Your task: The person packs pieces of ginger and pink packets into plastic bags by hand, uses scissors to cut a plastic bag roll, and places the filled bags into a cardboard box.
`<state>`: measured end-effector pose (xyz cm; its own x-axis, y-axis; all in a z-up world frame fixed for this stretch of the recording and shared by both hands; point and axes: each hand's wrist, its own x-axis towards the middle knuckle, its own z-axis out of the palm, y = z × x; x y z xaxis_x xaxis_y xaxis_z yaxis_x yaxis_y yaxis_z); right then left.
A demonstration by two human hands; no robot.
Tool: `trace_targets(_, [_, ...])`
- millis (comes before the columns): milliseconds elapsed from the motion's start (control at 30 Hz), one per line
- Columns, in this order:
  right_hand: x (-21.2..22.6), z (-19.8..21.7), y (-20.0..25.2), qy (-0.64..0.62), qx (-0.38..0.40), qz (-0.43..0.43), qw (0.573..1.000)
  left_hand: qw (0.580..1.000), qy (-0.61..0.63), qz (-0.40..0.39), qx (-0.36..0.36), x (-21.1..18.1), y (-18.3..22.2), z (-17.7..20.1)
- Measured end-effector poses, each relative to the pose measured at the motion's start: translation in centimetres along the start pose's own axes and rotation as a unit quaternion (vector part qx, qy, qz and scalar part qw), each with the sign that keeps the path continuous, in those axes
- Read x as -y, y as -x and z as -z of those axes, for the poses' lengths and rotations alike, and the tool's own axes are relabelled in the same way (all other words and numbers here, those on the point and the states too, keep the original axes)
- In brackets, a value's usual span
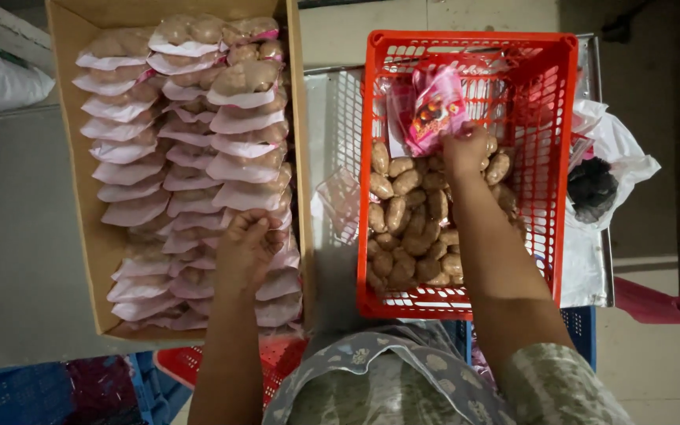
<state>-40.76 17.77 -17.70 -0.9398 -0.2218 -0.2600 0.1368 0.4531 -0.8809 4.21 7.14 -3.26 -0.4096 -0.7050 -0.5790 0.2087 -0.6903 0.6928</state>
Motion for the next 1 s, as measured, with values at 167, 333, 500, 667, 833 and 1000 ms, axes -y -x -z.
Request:
trace_targets(167, [2.2, 2.3, 2.5, 0.022, 0.006, 0.021, 1.000, 0.999, -0.049, 0.002, -0.008, 0.0, 0.8, -3.3])
trace_targets(333, [8.4, 7.3, 6.6, 0.078, 0.022, 0.056, 0.995, 0.991, -0.132, -0.018, -0.008, 0.8, 1.7, -9.9])
trace_targets(500, [12.7, 10.1, 10.4, -0.310, 0.201, 0.075, 0.926, 0.972, -0.212, -0.082, 0.056, 3.2, 0.0, -17.1])
trace_targets(667, [11.5, 13.2, 10.6, -0.276, 0.237, 0.076, 0.928, 0.948, -0.268, -0.109, 0.136, 1.2, -0.1, -25.0])
trace_targets(833, [10.1, 15.3, 10.0, -0.182, 0.276, 0.155, 0.931, 0.918, -0.330, -0.194, 0.104, 2.9, -2.9, -29.3])
trace_targets(1000, [6.8, 16.8, 8.4, -0.198, 0.271, 0.078, 0.939, 0.851, -0.459, -0.223, 0.126, 4.4, -3.6, -30.4])
